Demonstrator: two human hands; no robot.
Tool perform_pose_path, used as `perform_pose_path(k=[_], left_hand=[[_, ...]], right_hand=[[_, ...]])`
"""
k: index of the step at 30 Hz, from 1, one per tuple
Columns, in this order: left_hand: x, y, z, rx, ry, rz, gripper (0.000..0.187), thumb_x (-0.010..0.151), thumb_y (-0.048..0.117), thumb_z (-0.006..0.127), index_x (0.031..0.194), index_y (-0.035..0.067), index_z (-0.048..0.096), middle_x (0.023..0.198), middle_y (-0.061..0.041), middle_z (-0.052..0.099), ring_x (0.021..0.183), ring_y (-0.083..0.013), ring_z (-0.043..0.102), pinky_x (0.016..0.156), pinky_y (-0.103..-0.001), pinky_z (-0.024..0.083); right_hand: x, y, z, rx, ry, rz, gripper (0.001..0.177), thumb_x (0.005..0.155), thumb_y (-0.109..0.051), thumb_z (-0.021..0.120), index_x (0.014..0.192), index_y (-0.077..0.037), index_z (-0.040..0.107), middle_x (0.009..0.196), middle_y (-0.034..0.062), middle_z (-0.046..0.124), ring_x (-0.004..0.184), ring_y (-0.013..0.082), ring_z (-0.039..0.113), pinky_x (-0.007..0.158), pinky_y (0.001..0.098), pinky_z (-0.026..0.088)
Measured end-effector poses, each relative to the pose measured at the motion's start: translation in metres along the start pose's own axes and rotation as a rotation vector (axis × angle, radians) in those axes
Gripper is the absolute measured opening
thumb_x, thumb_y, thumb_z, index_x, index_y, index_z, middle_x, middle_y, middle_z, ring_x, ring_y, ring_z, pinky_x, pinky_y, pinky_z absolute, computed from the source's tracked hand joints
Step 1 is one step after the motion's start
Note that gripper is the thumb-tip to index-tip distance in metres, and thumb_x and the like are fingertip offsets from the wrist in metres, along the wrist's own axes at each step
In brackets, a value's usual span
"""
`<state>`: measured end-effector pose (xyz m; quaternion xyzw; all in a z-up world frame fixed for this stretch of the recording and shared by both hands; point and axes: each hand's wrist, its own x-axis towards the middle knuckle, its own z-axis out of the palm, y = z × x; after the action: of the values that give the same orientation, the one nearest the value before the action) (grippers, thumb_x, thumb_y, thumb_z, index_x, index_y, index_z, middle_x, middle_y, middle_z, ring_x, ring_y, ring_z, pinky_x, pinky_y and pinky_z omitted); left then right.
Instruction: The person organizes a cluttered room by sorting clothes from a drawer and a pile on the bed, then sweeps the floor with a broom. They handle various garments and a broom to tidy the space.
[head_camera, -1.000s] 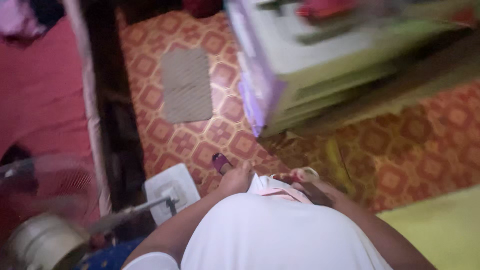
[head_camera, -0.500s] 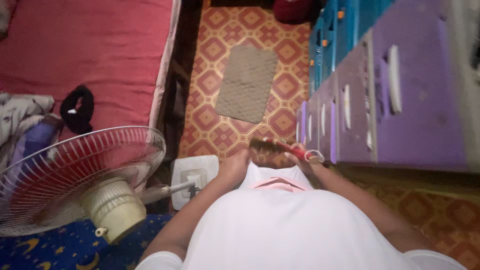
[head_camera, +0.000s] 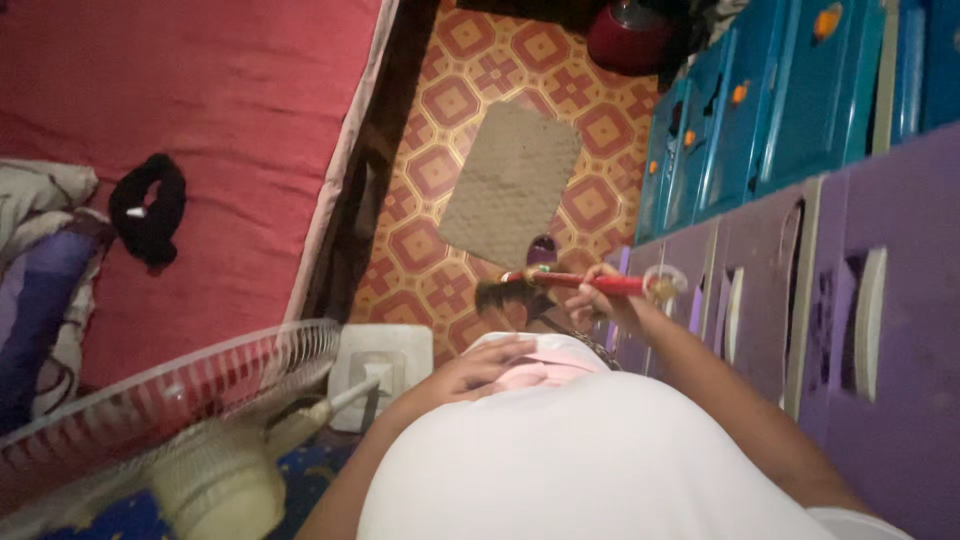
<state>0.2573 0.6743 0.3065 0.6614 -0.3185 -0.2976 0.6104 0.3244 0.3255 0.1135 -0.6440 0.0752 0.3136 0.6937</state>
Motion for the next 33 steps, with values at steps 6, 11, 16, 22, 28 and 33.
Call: perform_pose_path(k=[6, 11, 16, 22, 28, 33], left_hand=[[0.093, 0.037, -0.08, 0.098, 0.04, 0.026, 0.041, 0.103, 0.029, 0.061, 0.138, 0.007, 0.065, 0.141, -0.014, 0.067, 0.143, -0.0291, 0.053, 0.118, -0.04, 0.039], [0.196, 0.068, -0.126, -0.435, 0.156, -0.783, 0.041, 0.103, 0.032, 0.061, 0.126, 0.002, 0.073, 0.106, -0.001, 0.069, 0.095, -0.0127, 0.055, 0.081, -0.026, 0.043], [0.25, 0.034, -0.176, -0.494, 0.076, -0.541, 0.045, 0.103, 0.033, 0.054, 0.131, 0.001, 0.068, 0.134, -0.006, 0.065, 0.121, -0.0167, 0.053, 0.101, -0.03, 0.042], [0.279, -0.041, -0.218, -0.26, 0.058, -0.203, 0.041, 0.103, 0.028, 0.054, 0.136, 0.006, 0.064, 0.144, -0.008, 0.062, 0.14, -0.0207, 0.052, 0.118, -0.033, 0.038], [0.303, -0.057, -0.292, 0.318, 0.245, -0.398, 0.031, 0.085, 0.023, 0.076, 0.112, 0.01, 0.071, 0.108, -0.017, 0.068, 0.105, -0.0315, 0.066, 0.09, -0.04, 0.052], [0.305, -0.061, -0.39, 0.502, 0.248, -0.452, 0.022, 0.087, 0.025, 0.073, 0.098, 0.006, 0.072, 0.098, -0.019, 0.07, 0.095, -0.0389, 0.067, 0.082, -0.046, 0.052]], right_hand=[[0.099, -0.08, -0.03, -0.077, 0.011, 0.08, 0.016, 0.099, -0.022, 0.061, 0.105, -0.013, 0.049, 0.087, 0.0154, 0.075, 0.07, 0.022, 0.074, 0.057, 0.0355, 0.059], [0.146, -0.155, -0.071, -0.318, -0.15, 0.034, 0.015, 0.103, -0.023, 0.063, 0.108, -0.014, 0.053, 0.094, 0.0071, 0.072, 0.081, 0.0157, 0.072, 0.064, 0.0308, 0.058], [0.166, -0.243, -0.105, 0.03, -0.26, 0.189, 0.045, 0.089, -0.014, 0.07, 0.133, -0.02, 0.061, 0.107, 0.0078, 0.073, 0.09, 0.0178, 0.074, 0.065, 0.032, 0.057], [0.21, -0.251, -0.15, 1.007, -0.003, 0.296, 0.038, 0.082, -0.017, 0.061, 0.119, -0.008, 0.054, 0.108, 0.0247, 0.069, 0.084, 0.0241, 0.074, 0.071, 0.0364, 0.064], [0.282, -0.186, -0.204, 0.921, 0.142, 0.38, 0.021, 0.093, -0.006, 0.061, 0.113, -0.007, 0.06, 0.092, 0.0168, 0.067, 0.058, 0.0167, 0.063, 0.047, 0.0256, 0.054], [0.321, -0.195, -0.162, 0.224, 0.013, 0.372, 0.023, 0.096, -0.009, 0.059, 0.117, -0.005, 0.067, 0.091, 0.0085, 0.065, 0.063, 0.0125, 0.058, 0.054, 0.026, 0.05]])
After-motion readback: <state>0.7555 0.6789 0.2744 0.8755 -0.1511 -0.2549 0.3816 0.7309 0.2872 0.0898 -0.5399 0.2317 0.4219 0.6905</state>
